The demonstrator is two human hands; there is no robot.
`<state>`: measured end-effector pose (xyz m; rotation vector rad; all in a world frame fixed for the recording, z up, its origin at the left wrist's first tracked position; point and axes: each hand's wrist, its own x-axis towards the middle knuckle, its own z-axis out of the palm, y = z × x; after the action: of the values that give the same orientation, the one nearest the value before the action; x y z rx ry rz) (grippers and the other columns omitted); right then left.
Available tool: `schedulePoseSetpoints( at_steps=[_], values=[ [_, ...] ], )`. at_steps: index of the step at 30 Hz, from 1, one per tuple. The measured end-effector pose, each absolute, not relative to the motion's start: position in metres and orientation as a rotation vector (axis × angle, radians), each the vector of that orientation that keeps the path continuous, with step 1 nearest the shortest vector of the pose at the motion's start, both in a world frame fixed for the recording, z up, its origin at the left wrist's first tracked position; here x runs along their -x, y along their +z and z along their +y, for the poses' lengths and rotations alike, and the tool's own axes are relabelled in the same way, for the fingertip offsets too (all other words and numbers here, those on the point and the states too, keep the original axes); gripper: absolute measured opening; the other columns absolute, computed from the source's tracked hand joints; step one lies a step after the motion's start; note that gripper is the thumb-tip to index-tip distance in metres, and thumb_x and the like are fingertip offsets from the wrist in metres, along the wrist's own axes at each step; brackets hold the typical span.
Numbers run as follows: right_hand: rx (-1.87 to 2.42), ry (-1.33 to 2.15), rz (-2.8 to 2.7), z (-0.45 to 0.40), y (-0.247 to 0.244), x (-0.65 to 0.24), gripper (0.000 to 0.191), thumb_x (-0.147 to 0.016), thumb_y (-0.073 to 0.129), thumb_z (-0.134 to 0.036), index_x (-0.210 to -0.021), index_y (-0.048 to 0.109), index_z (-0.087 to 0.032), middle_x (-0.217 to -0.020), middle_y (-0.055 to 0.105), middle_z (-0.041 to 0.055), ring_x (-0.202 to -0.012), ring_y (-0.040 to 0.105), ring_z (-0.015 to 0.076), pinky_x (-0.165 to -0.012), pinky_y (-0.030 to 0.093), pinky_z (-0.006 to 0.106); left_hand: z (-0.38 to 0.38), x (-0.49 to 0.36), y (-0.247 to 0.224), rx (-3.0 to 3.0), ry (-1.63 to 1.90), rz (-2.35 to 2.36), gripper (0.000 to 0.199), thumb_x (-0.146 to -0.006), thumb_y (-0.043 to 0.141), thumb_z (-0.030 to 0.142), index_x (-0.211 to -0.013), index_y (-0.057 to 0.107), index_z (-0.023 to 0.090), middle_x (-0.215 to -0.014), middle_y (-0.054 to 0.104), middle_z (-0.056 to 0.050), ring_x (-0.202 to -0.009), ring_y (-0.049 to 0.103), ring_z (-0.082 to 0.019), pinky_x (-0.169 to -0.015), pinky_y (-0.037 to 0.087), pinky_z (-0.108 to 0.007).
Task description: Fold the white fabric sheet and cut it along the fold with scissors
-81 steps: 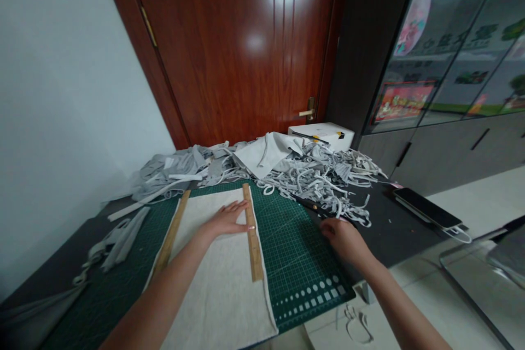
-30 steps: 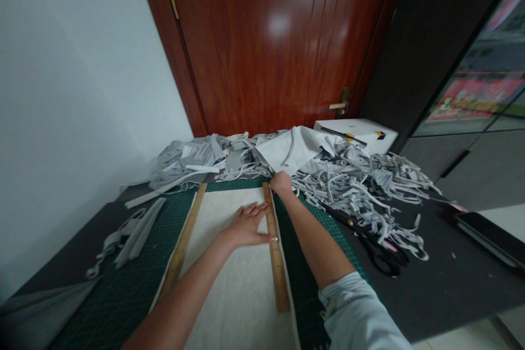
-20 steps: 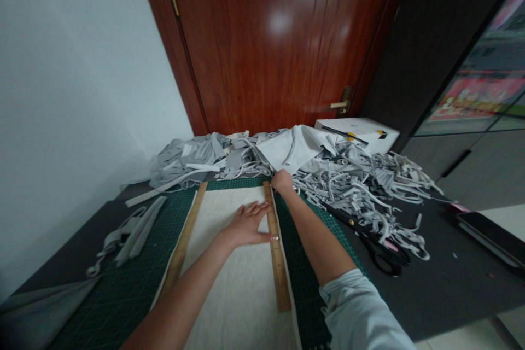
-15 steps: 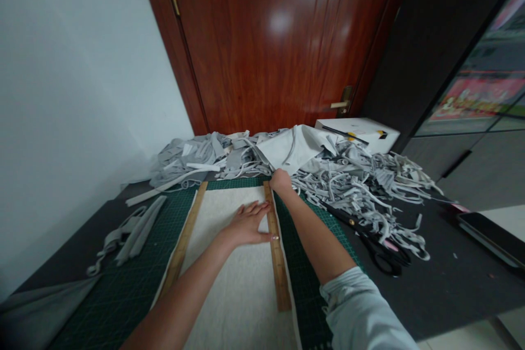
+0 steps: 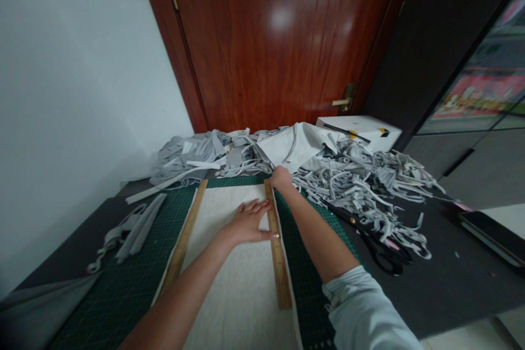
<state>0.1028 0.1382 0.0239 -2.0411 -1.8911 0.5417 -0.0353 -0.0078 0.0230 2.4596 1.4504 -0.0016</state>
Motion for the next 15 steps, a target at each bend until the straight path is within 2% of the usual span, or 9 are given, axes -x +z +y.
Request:
schedulePoseSetpoints(
  at_steps=[6,15],
  values=[
    [2.069,0.812,-1.973,0.1381,0.0280,-0.1033,0.030,-0.090,0.057,-0.033,-0.114,0.058,-0.015,-0.112,0.061,0.0079,-0.092,0.062,0.0189,-0.078,0.054,0.038,-0.0071,0.0358,0.0216,-2.456,0.005,1.447,0.100,-0.069,0.042,0.082,-0.148,0.018,0.025,-0.155,0.020,-0.005,-0.142,0.013,-0.032,-0.111,0.014,-0.057],
    [2.053,0.761,-2.000,0.1358,0.0278,-0.1058,0.030,-0.090,0.057,-0.033,-0.115,0.058,-0.017,-0.115,0.061,0.0081,-0.095,0.062,0.0197,-0.080,0.053,0.038,-0.0094,0.0351,0.0264,-2.445,-0.021,1.446,0.098,-0.072,0.042,0.080,-0.149,0.016,0.026,-0.156,0.018,-0.005,-0.142,0.011,-0.032,-0.111,0.013,-0.057]
  ],
)
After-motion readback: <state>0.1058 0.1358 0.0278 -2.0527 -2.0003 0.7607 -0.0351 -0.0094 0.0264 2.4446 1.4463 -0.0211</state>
